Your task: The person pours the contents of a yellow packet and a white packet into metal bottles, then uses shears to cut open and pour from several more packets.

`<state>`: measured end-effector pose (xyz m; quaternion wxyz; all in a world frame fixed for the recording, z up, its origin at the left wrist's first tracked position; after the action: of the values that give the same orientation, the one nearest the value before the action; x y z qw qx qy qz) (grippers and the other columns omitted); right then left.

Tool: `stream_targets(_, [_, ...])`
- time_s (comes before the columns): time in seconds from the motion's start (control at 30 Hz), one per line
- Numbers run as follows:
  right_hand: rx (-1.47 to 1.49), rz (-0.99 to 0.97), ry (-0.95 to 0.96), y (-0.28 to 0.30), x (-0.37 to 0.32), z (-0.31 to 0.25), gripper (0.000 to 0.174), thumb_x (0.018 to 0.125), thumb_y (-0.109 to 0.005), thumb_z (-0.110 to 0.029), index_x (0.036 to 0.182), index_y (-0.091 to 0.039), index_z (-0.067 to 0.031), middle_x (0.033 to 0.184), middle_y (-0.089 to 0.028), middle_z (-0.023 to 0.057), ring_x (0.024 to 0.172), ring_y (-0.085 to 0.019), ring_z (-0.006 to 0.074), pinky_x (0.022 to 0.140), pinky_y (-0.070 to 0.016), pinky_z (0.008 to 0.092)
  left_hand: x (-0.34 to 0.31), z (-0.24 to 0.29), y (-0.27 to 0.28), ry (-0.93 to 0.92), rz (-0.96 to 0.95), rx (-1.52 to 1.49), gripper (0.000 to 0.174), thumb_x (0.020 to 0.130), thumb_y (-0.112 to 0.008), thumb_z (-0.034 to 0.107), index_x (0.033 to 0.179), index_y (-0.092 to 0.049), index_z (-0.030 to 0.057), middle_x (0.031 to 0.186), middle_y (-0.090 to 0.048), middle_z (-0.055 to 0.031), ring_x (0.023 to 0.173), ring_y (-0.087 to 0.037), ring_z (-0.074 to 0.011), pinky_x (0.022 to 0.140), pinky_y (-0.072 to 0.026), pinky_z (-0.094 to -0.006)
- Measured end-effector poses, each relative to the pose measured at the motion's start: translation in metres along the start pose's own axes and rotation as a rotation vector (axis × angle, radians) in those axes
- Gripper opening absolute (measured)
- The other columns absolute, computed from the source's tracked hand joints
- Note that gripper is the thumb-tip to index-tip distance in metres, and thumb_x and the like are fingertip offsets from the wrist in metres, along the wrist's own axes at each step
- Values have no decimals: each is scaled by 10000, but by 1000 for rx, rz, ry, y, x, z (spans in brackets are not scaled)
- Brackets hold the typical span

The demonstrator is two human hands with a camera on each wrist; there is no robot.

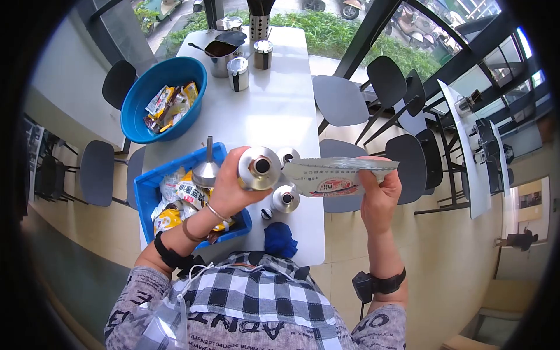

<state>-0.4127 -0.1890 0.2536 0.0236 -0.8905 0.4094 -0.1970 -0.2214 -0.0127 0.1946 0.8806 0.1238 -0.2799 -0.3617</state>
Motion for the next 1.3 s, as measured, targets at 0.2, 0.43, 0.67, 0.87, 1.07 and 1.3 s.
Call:
stream_targets(0.2, [-110, -95, -20, -14, -3, -16, 119, 812, -536, 26, 924, -544, -12, 922, -588, 72, 832, -536, 114, 764, -410, 241, -13, 22, 3, -56, -48, 40, 686, 505, -795, 185, 1082, -444, 63, 994, -522, -124, 905, -532, -304, 783, -425, -376])
stream_targets(0.43, [-250, -200, 6, -23, -1, -25, 93, 814, -567, -5, 905, -553, -14, 905, -589, 40, 797, -515, 75, 733, -396, 204, -20, 24, 6, -64, -41, 26, 678, 499, -792, 192, 1070, -449, 63, 976, -517, -119, 898, -523, -308, 785, -414, -384])
stream_targets(0.67, [-345, -255, -4, -27, 2, -30, 85, 820, -565, -10, 902, -549, -18, 891, -586, 32, 792, -511, 67, 699, -404, 192, -21, 20, 5, -52, -52, 42, 659, 516, -765, 265, 1060, -453, 61, 990, -525, -137, 919, -519, -316, 795, -392, -401])
stream_targets(0.87, [-374, -307, 43, -33, 7, -37, 89, 810, -569, 7, 893, -547, -20, 886, -588, 36, 785, -518, 72, 695, -413, 198, -21, 18, 7, -57, -39, 41, 665, 512, -766, 270, 1060, -453, 61, 977, -524, -133, 912, -519, -314, 790, -395, -401])
stream_targets(1.07, [-447, -336, 56, -32, 13, -43, 92, 808, -564, 16, 890, -543, -18, 887, -582, 41, 792, -522, 81, 700, -421, 206, -20, 15, 9, -62, -35, 33, 667, 505, -769, 266, 1056, -451, 65, 963, -523, -130, 898, -521, -308, 774, -406, -395])
stream_targets(1.3, [-483, -366, 63, -36, 20, -48, 97, 804, -561, 24, 889, -542, -16, 873, -574, 38, 786, -519, 78, 690, -417, 201, -21, 11, 10, -47, -54, 33, 669, 501, -768, 260, 1057, -448, 70, 954, -520, -126, 888, -519, -305, 771, -407, -394])
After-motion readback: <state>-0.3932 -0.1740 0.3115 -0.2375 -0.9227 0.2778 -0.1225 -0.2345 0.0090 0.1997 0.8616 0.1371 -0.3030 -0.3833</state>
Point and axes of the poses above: each hand's wrist, its own x-axis towards the middle knuckle, its own y-axis out of the back of the hand, z = x × y, the point moved 4 cm from there along x, towards the middle knuckle
